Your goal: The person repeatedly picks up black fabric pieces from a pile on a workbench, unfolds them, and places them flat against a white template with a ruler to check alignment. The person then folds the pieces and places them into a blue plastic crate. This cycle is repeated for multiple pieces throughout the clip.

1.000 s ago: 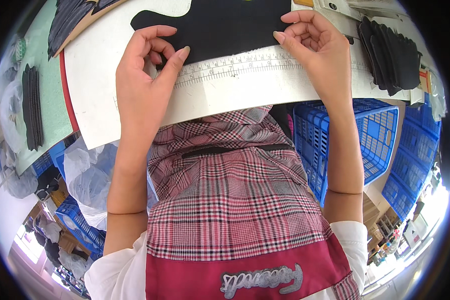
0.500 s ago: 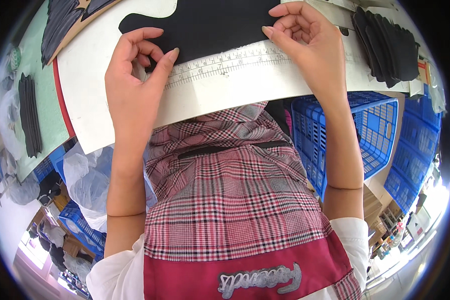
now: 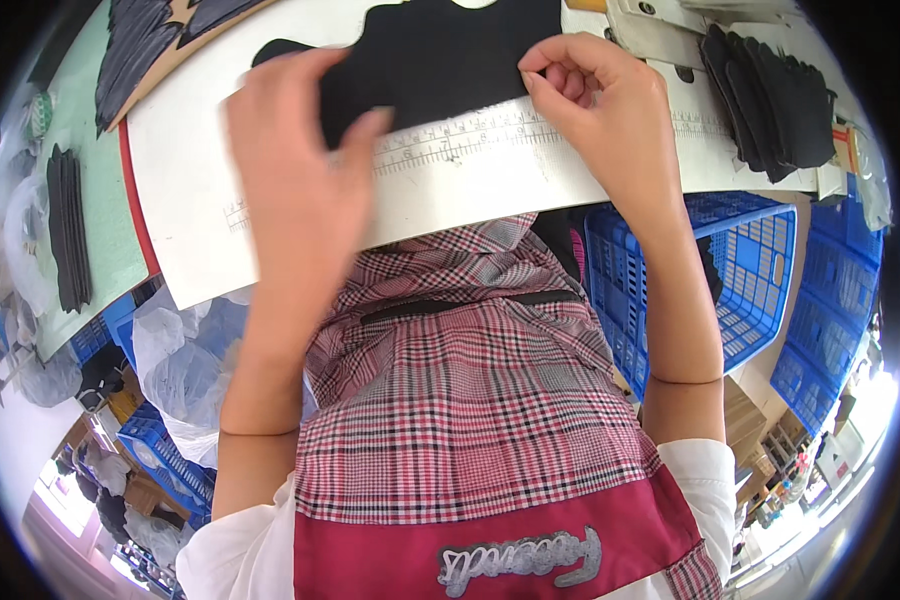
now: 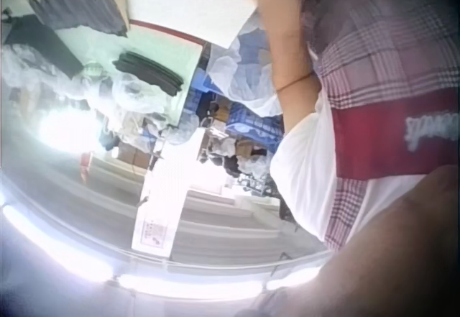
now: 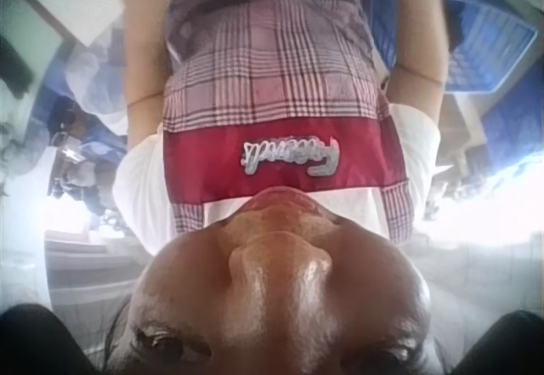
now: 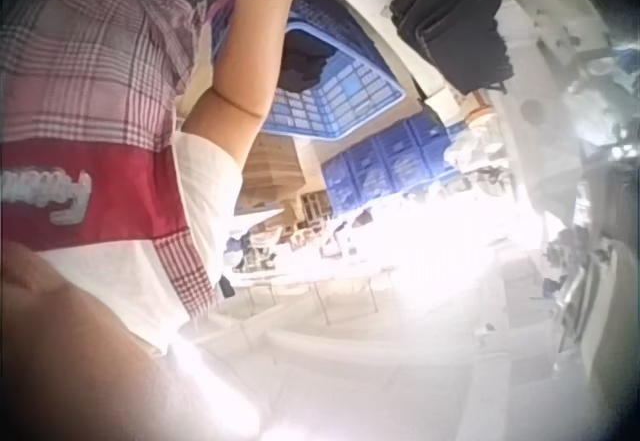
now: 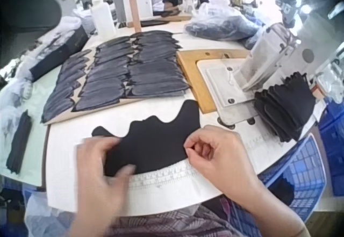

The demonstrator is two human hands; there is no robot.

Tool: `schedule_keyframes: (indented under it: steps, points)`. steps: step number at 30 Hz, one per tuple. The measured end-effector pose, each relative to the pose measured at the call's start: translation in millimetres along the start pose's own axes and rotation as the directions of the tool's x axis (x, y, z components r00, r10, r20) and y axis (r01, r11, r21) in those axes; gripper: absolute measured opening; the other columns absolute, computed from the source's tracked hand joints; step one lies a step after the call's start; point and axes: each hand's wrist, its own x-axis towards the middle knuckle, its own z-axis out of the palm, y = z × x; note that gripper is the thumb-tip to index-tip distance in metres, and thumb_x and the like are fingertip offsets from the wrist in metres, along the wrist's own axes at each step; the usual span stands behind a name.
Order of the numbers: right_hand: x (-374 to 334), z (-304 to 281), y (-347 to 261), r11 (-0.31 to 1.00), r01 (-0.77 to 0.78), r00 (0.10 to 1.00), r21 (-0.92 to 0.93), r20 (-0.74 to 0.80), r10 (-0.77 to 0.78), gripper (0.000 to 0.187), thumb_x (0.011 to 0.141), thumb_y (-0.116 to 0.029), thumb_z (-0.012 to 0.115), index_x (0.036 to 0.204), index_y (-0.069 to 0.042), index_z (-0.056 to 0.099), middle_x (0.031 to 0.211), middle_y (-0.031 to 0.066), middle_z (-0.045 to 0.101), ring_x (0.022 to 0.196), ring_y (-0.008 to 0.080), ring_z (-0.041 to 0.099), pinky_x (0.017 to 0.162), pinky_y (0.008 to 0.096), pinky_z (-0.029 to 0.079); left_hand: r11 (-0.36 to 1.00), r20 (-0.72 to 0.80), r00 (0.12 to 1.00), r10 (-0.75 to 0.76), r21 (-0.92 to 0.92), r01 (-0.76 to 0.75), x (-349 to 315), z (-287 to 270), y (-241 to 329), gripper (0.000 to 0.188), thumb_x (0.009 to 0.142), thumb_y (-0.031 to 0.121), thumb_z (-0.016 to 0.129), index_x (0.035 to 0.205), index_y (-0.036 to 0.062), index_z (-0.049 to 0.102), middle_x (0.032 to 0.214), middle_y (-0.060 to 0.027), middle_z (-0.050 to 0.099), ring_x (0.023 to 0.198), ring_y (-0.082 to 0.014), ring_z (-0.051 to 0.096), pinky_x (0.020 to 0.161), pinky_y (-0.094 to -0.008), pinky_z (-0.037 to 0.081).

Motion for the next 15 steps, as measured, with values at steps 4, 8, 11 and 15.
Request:
schedule_keyframes:
  steps: [4, 8, 11, 15]
  points:
    - [-0.1, 3.3, -2.2, 0.999, -0.022, 1.000, 0.041, -0.007, 0.022, 0.011, 0.077, -0.004, 0.070, 0.088, -0.001, 0.070, 0.070, 0.0037, 0.062, 0.062, 0.0105, 0.056, 0.060, 0.0248, 0.046, 0.978, 0.143, 0.973, 0.183, -0.126, -0.165, -16.8, 40.4, 52.7, 0.069, 0.087, 0.028, 0.067, 0.143, -0.0036, 0.040, 0.151, -0.0198, 0.037, 0.144, -0.0352, 0.031, 0.117, -0.0446, 0.027]
    - [-3.6, 4.0, -2.8, 0.999, -0.024, 0.998, 0.030, -0.049, 0.025, 0.007, 0.079, -0.003, 0.069, 0.085, 0.000, 0.070, 0.069, 0.0034, 0.061, 0.060, 0.0095, 0.053, 0.059, 0.0248, 0.045, 0.992, 0.249, 0.961, 0.121, 0.012, -0.128, -29.1, 22.8, 25.4, 0.088, 0.088, 0.051, 0.061, 0.150, -0.0034, 0.030, 0.156, -0.0192, 0.031, 0.147, -0.0325, 0.027, 0.120, -0.0456, 0.020]
    - [-6.3, 3.7, -5.6, 0.996, -0.084, 0.996, -0.008, -0.023, 0.084, 0.015, 0.076, -0.001, 0.071, 0.091, 0.000, 0.070, 0.080, 0.0047, 0.064, 0.070, 0.0137, 0.058, 0.064, 0.0277, 0.048, 0.984, 0.302, 0.952, 0.047, 0.151, -0.097, -47.0, -7.7, -3.9, 0.095, 0.088, 0.063, 0.051, 0.152, -0.0019, 0.027, 0.159, -0.0176, 0.028, 0.149, -0.0314, 0.024, 0.121, -0.0459, 0.018]
    - [-17.7, 37.2, -33.6, 0.797, 0.440, 0.890, -0.414, 0.081, -0.449, 0.056, 0.073, -0.019, 0.072, 0.124, 0.000, 0.059, 0.127, 0.0129, 0.059, 0.125, 0.0333, 0.051, 0.107, 0.0459, 0.039, 0.974, 0.334, 0.942, 0.028, 0.205, -0.101, -56.6, -16.5, -10.1, 0.098, 0.086, 0.068, 0.048, 0.152, -0.0014, 0.027, 0.160, -0.0166, 0.026, 0.149, -0.0308, 0.023, 0.121, -0.0471, 0.015]
